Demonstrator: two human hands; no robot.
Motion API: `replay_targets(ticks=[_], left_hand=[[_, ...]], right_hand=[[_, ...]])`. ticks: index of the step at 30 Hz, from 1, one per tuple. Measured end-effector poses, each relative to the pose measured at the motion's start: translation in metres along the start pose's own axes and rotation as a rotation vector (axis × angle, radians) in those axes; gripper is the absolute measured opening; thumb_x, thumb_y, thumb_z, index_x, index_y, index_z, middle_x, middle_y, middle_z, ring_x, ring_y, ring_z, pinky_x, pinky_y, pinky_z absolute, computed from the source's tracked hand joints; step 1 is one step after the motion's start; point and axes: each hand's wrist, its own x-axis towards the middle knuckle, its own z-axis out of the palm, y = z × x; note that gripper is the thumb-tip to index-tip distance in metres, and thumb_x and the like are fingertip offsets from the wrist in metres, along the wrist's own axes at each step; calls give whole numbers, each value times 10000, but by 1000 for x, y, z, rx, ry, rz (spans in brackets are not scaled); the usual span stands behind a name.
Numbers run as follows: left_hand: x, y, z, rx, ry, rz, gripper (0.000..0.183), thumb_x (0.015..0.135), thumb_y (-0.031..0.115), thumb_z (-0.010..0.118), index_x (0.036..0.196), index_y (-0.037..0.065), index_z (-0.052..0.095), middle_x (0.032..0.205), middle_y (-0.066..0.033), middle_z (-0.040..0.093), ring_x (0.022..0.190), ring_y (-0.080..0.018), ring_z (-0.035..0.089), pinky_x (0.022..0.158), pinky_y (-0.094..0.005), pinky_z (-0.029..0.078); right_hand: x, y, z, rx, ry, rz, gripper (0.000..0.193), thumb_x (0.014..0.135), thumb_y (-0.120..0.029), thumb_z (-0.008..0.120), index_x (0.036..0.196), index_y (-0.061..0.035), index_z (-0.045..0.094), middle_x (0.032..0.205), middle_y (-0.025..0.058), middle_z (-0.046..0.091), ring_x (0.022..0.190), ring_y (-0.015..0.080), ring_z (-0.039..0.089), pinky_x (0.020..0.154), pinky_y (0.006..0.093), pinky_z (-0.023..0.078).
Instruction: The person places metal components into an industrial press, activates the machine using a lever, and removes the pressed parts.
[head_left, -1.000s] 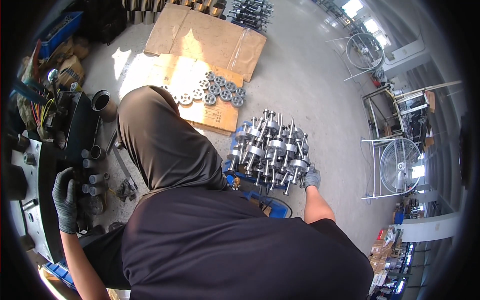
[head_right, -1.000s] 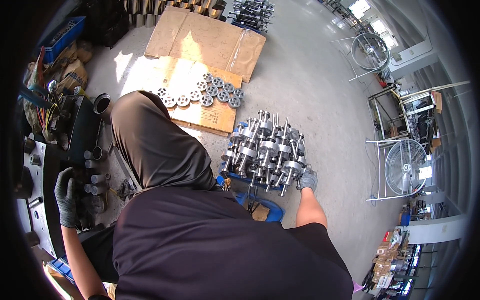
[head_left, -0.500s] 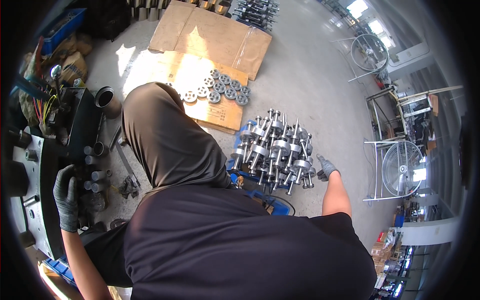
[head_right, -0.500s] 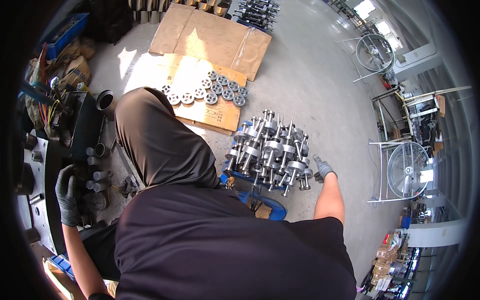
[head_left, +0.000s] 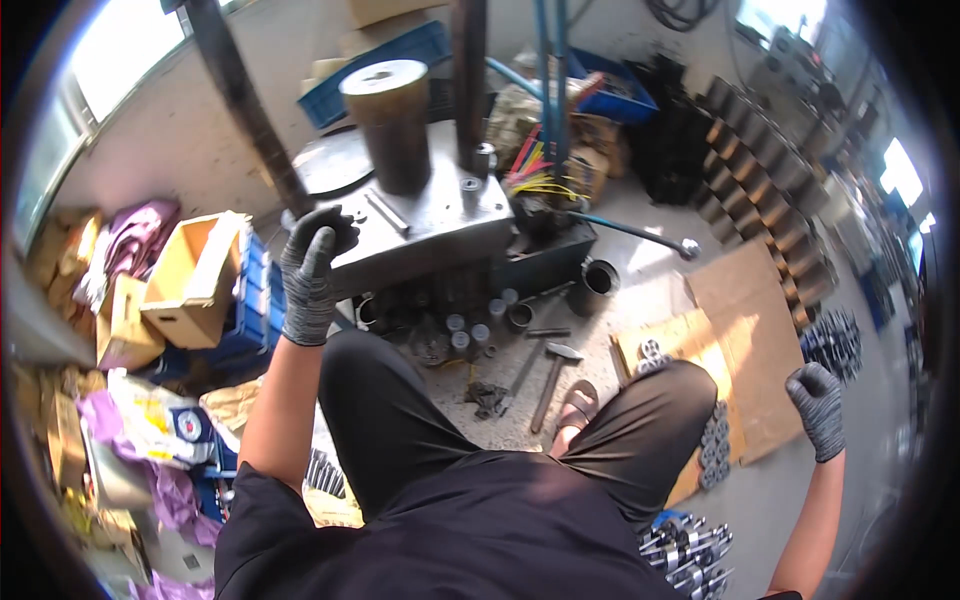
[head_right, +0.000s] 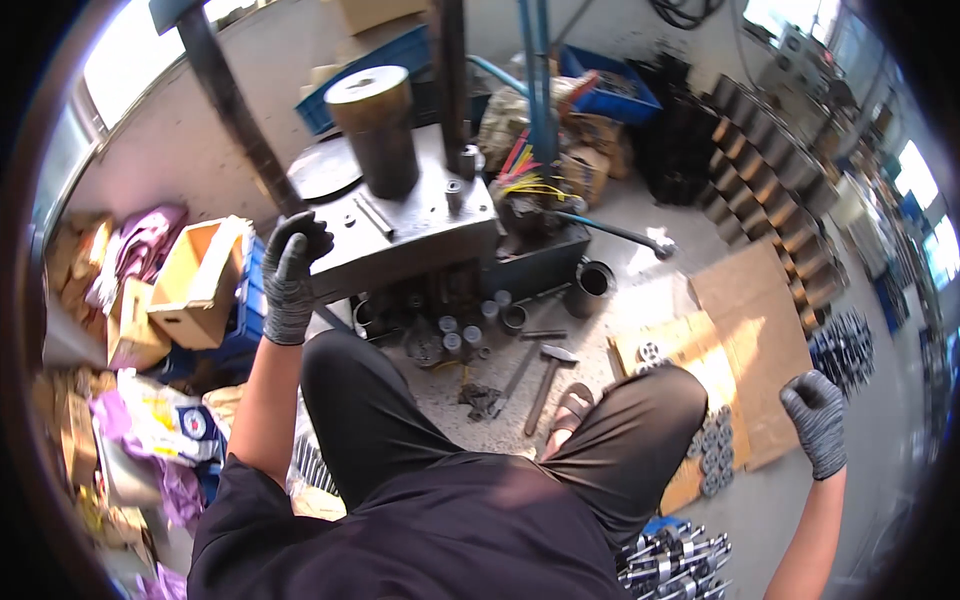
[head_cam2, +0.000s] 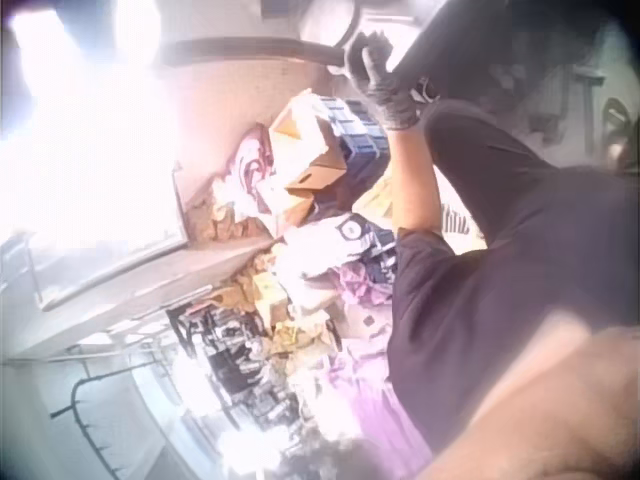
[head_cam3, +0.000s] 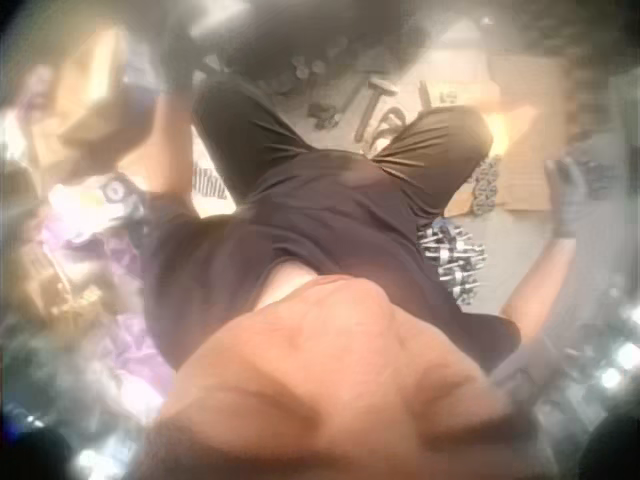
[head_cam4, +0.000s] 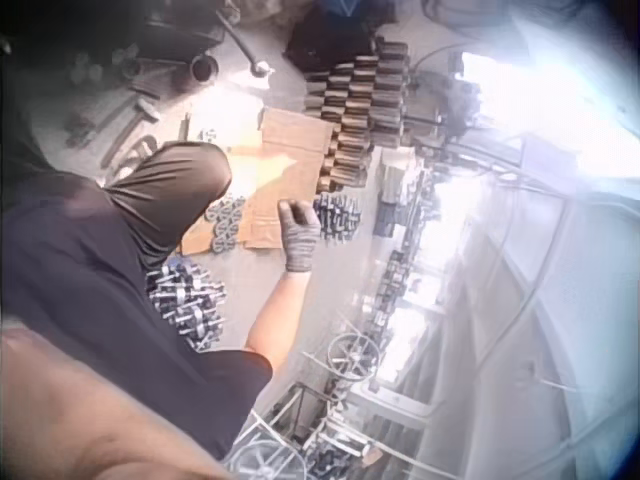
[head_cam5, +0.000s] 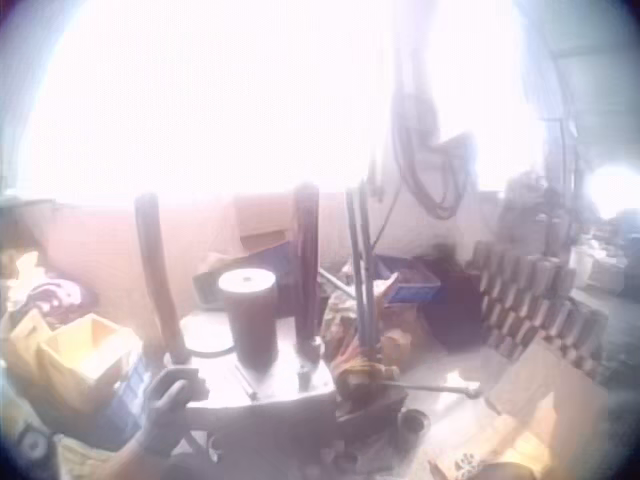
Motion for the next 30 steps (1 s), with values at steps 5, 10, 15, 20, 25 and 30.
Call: replay_targets(ticks=[5, 10, 15, 20, 25, 30], left_hand=[[-132, -18, -126, 285, 355, -229, 250, 1056, 180, 651, 1249, 27, 697, 1086, -85, 750, 949, -180, 729, 874, -330, 602], [-331, -62, -192, 621, 621, -685, 202, 1024, 144, 676, 1191, 35, 707, 1044, -91, 749, 883, -178, 709, 804, -334, 576], [-473, -106, -225, 1067, 664, -802, 228, 972, 168, 662, 1119, 12, 740, 1050, -189, 756, 970, -310, 728, 859, -411, 564], [-496, -111, -217, 1233, 600, -1120, 361, 942, 282, 672, 1180, 18, 736, 1148, -247, 743, 1089, -397, 715, 961, -452, 564], [-470, -122, -205, 1242, 545, -1406, 446, 915, 297, 667, 1296, 69, 709, 1277, -232, 710, 1197, -389, 681, 1019, -455, 547], [-471, -144, -208, 1337, 294, -1539, 439, 912, 240, 663, 1329, 106, 700, 1293, -234, 692, 1212, -381, 681, 1017, -481, 546]], right_hand=[[125, -137, 149, -263, -518, -505, 191, 777, -71, 820, 908, -18, 692, 904, 117, 683, 778, 274, 668, 695, 354, 549], [184, -126, 304, -32, -448, -948, 390, 737, 135, 574, 1076, -20, 688, 1211, 208, 692, 1101, 422, 657, 937, 438, 554], [220, -98, 371, 81, -599, -721, 310, 901, 87, 512, 1131, -8, 698, 1216, 157, 713, 1076, 287, 676, 925, 346, 543], [218, -142, 399, -48, -583, -1123, 177, 879, 34, 535, 947, -63, 666, 1025, 151, 727, 1008, 357, 686, 1047, 466, 493], [228, -122, 403, -134, -784, -889, 103, 831, 11, 649, 922, -30, 675, 950, 183, 703, 914, 386, 673, 936, 450, 535], [243, -65, 398, -211, -938, -465, 149, 844, -42, 751, 971, 4, 689, 895, 136, 709, 816, 263, 698, 770, 390, 565]])
